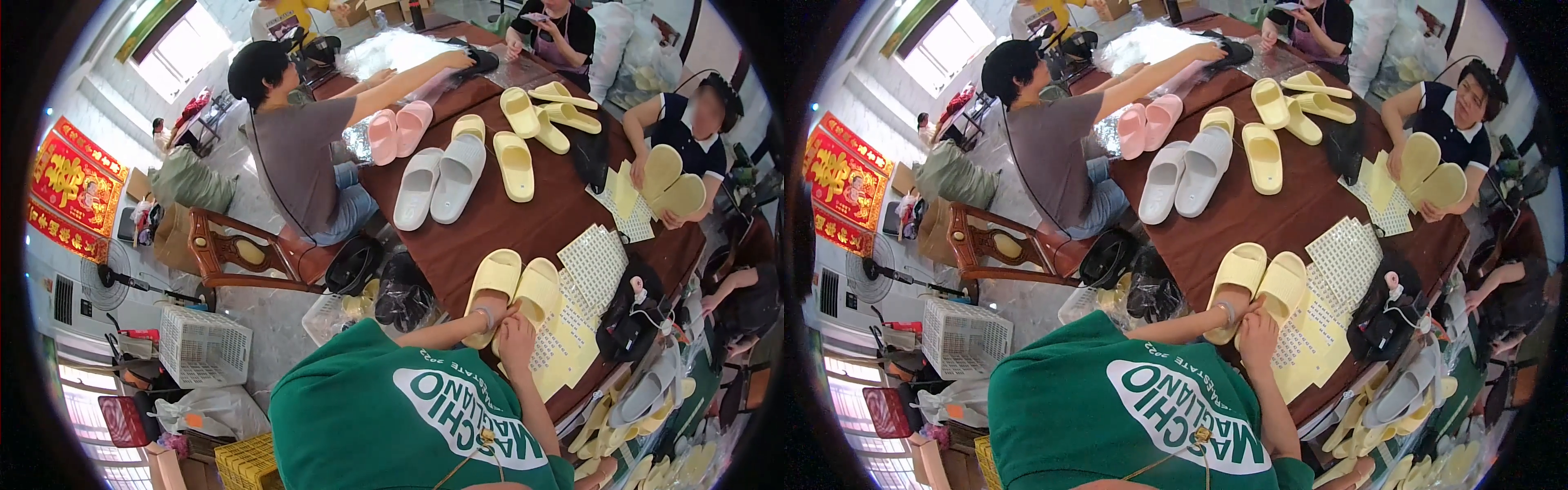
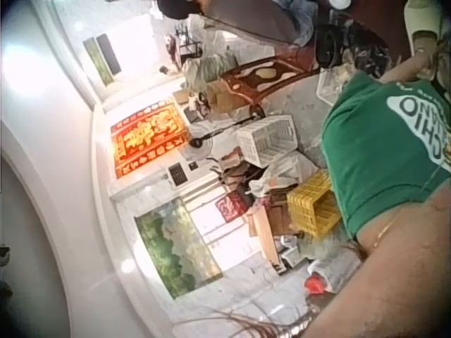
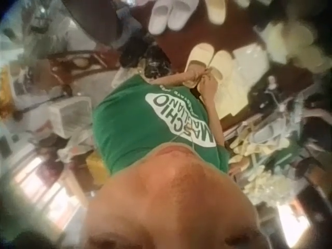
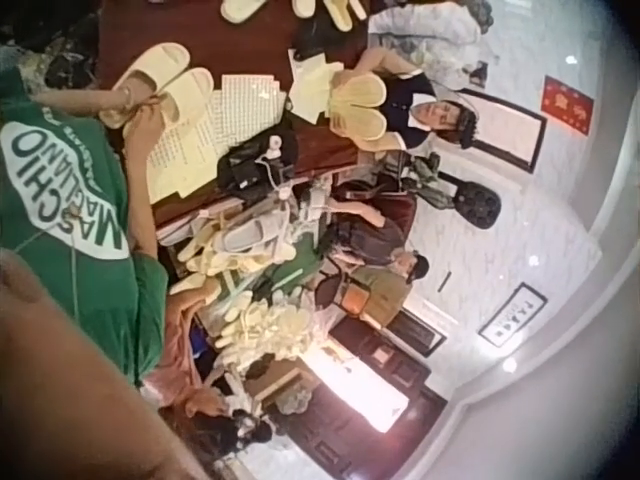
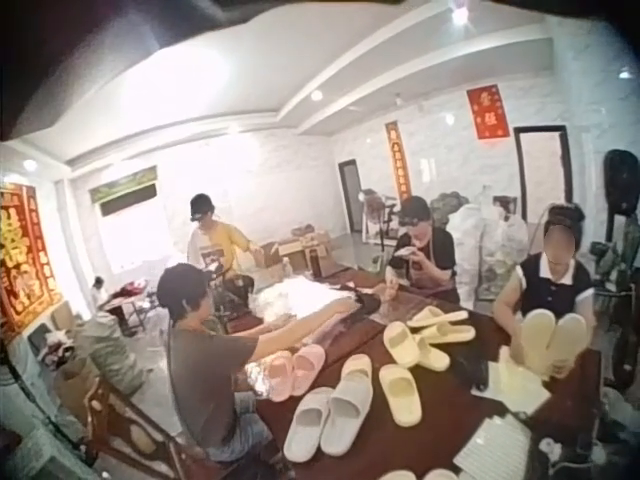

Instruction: Inspecting slippers and applying size or quality stickers to the soles before preparing them for bagging.

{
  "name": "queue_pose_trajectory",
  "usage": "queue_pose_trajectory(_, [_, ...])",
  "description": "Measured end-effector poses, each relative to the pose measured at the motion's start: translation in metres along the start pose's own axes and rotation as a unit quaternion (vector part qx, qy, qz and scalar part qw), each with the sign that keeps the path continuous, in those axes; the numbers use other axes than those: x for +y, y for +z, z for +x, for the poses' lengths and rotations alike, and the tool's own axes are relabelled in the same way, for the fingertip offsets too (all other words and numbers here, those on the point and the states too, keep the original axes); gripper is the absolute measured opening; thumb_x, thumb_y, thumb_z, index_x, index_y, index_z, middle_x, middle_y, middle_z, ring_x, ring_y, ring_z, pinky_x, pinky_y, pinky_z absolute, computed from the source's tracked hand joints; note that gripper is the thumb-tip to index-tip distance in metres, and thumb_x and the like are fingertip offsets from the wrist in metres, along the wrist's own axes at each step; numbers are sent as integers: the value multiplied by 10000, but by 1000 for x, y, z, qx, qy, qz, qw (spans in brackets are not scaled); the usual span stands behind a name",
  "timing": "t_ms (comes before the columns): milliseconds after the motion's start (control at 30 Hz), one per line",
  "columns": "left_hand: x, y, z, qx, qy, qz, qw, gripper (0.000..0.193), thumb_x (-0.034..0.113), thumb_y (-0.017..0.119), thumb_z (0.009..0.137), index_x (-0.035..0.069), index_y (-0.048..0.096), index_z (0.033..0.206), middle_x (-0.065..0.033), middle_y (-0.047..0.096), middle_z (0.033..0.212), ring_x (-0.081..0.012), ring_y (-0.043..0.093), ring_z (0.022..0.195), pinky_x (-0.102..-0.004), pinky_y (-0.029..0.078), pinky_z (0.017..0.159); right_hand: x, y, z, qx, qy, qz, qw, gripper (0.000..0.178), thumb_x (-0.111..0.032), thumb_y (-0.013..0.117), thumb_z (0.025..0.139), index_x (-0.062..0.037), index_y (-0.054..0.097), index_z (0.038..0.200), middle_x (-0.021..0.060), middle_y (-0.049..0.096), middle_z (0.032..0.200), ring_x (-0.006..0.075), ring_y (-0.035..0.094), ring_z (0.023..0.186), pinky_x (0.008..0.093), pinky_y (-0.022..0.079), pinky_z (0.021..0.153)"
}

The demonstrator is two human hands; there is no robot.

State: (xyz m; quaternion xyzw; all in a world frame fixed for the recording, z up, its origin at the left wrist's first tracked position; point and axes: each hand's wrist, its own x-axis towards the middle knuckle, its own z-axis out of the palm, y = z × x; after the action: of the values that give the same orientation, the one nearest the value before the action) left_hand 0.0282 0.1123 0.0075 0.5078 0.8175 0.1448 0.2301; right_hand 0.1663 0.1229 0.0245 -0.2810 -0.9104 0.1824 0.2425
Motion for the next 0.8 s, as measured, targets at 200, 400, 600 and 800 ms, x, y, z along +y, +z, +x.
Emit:
queue_pose_trajectory(200, [0, 3, 5, -38, -25, 20, 999, 748, 606, 290, 888, -22, 684, 786, -222, 658, 809, -351, 644, 752, -431, 494, 711, 13, 18, -13, 81, 20, 39, 996, 142, -113, 602, 801, -66, 570, 932, 109, 558, 1001, 298, 540, 954, 402, 402, 848])
queue_pose_trajectory(400, [1, 1, 3, -64, -32, 2, 997, 790, 627, 246, 890, -27, 684, 817, -221, 661, 813, -351, 649, 761, -423, 502, 718, 15, 15, -12, 58, 31, 62, 996, 160, -120, 612, 789, -78, 576, 939, 98, 569, 1017, 286, 540, 964, 393, 386, 862])
queue_pose_trajectory(600, [3, 1, 2, -43, -17, 19, 999, 795, 628, 244, 887, -29, 685, 817, -217, 662, 795, -349, 655, 734, -421, 509, 686, 16, 16, -13, 76, 28, 59, 995, 153, -110, 628, 775, -84, 580, 918, 83, 566, 995, 270, 547, 952, 395, 394, 863])
queue_pose_trajectory(800, [3, 1, 1, -13, -13, 23, 1000, 786, 619, 253, 890, -22, 688, 754, -206, 652, 711, -338, 647, 670, -425, 505, 647, 17, 16, -15, 60, 30, 67, 995, 152, -110, 613, 786, -78, 574, 929, 99, 570, 1024, 286, 540, 972, 393, 383, 863])
